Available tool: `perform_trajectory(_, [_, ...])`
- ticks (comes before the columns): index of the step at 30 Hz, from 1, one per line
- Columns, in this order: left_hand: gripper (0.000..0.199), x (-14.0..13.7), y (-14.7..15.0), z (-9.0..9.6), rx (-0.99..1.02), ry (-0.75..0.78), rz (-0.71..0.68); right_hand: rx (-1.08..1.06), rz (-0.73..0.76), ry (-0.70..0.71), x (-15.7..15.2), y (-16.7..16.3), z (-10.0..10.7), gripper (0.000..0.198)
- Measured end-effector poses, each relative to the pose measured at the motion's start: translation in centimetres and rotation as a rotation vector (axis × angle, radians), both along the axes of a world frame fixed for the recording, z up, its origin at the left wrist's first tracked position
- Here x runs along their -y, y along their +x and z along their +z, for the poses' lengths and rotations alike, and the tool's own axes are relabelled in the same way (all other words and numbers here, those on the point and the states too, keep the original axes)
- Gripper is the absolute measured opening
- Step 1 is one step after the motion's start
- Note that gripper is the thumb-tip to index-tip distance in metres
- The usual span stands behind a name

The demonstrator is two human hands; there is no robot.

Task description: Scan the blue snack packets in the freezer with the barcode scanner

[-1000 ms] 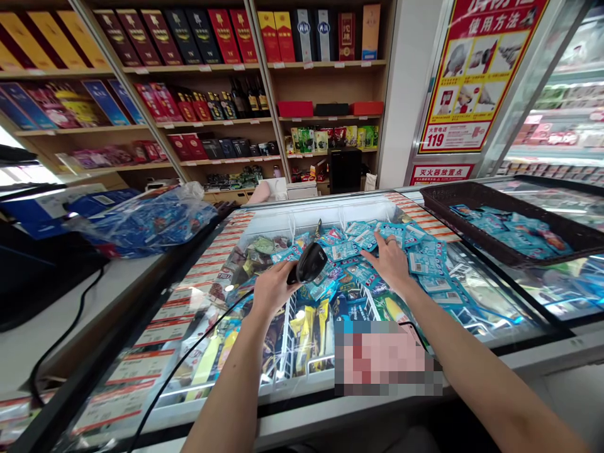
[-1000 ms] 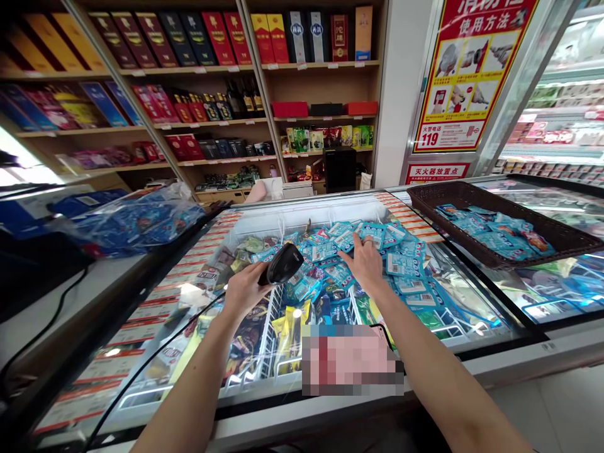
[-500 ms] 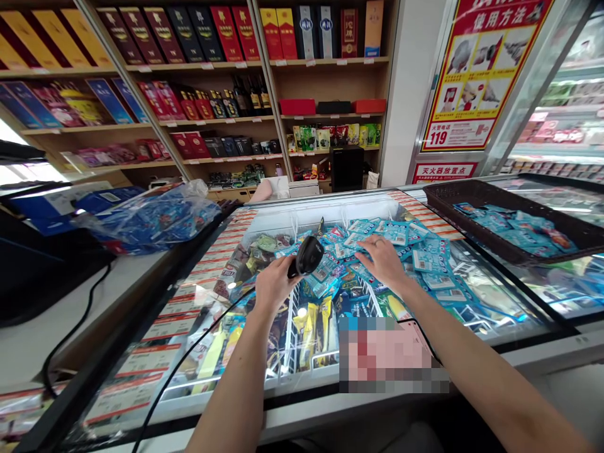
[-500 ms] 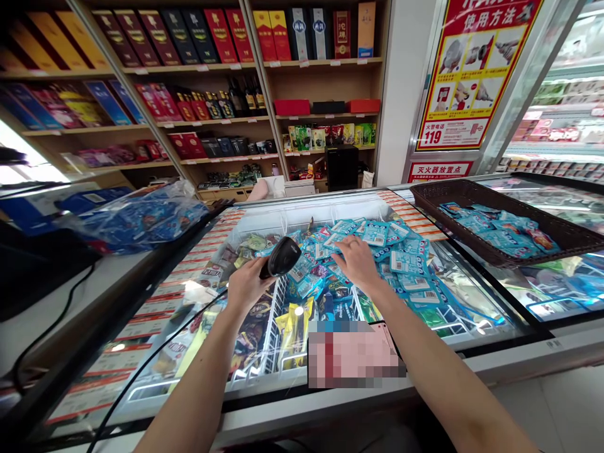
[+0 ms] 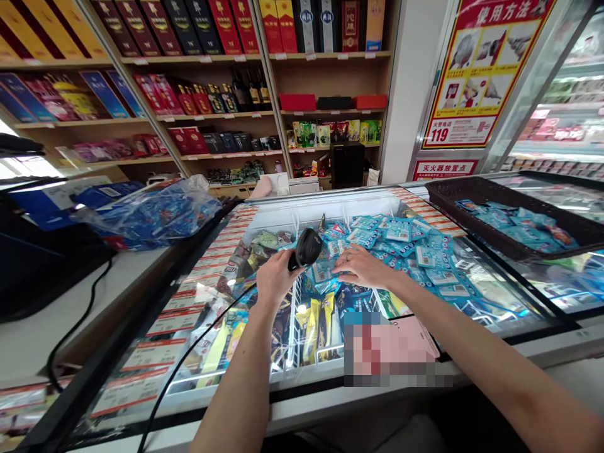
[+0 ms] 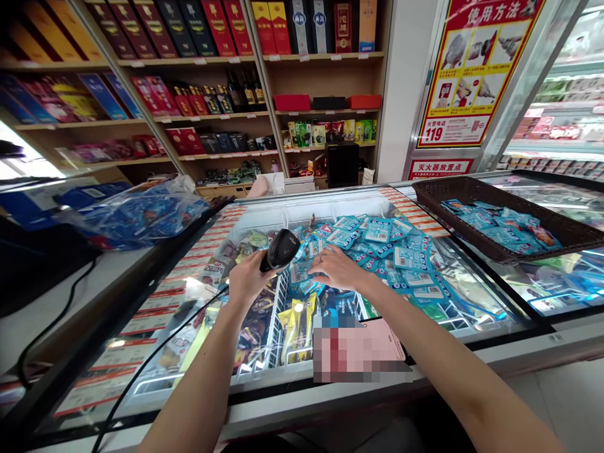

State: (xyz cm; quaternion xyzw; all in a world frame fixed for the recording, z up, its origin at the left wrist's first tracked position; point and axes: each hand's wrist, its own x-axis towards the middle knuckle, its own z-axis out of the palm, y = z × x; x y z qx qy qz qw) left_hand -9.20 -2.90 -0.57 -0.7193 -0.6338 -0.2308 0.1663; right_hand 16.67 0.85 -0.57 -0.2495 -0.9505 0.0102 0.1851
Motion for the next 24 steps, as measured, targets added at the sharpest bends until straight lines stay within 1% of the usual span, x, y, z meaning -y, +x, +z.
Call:
perform_trajectory(2, [0.041, 0.1, 0.0, 0.1, 0.003, -0.006, -0.002, -0.057, -0.05, -0.003, 0.4, -0.1, -0.1, 0.031])
perform_trajectory(5, [0.04, 0.2, 0.1, 0.1, -0.012, -0.02, -0.019, -0.117, -0.118, 0.014, 0.5, -0.3, -0.7, 0.043])
perform_trajectory(9, [0.039, 0.3, 0.4, 0.2, -0.035, -0.035, -0.059, -0.07, -0.129, 0.001, 0.1, -0.4, -1.1, 0.049])
perform_trajectory(12, [0.038, 0.3, 0.4, 0.2, -0.033, -0.034, -0.05, -0.072, -0.15, -0.059, -0.2, 0.0, -0.9, 0.059])
perform_trajectory(15, [0.038, 0.2, 0.5, 0.2, -0.025, -0.026, -0.052, -0.138, -0.185, -0.176, -0.5, 0.9, -0.8, 0.07])
perform_trajectory(17, [0.039, 0.1, 0.5, 0.0, -0.031, -0.032, -0.072, -0.196, -0.227, -0.254, -0.7, 1.7, -0.8, 0.068])
perform_trajectory(19, [0.039, 0.0, 0.7, -0.1, -0.044, -0.04, -0.106, -0.26, -0.284, -0.306, -0.9, 2.5, -0.8, 0.058])
perform_trajectory(22, [0.038, 0.0, 1.1, -0.2, -0.063, -0.045, -0.179, -0.384, -0.362, -0.35, -1.1, 3.6, -0.5, 0.043])
perform_trajectory(24, [0.037, 0.1, 1.4, -0.2, -0.078, -0.062, -0.234, -0.473, -0.413, -0.366, -1.2, 3.9, -0.1, 0.04])
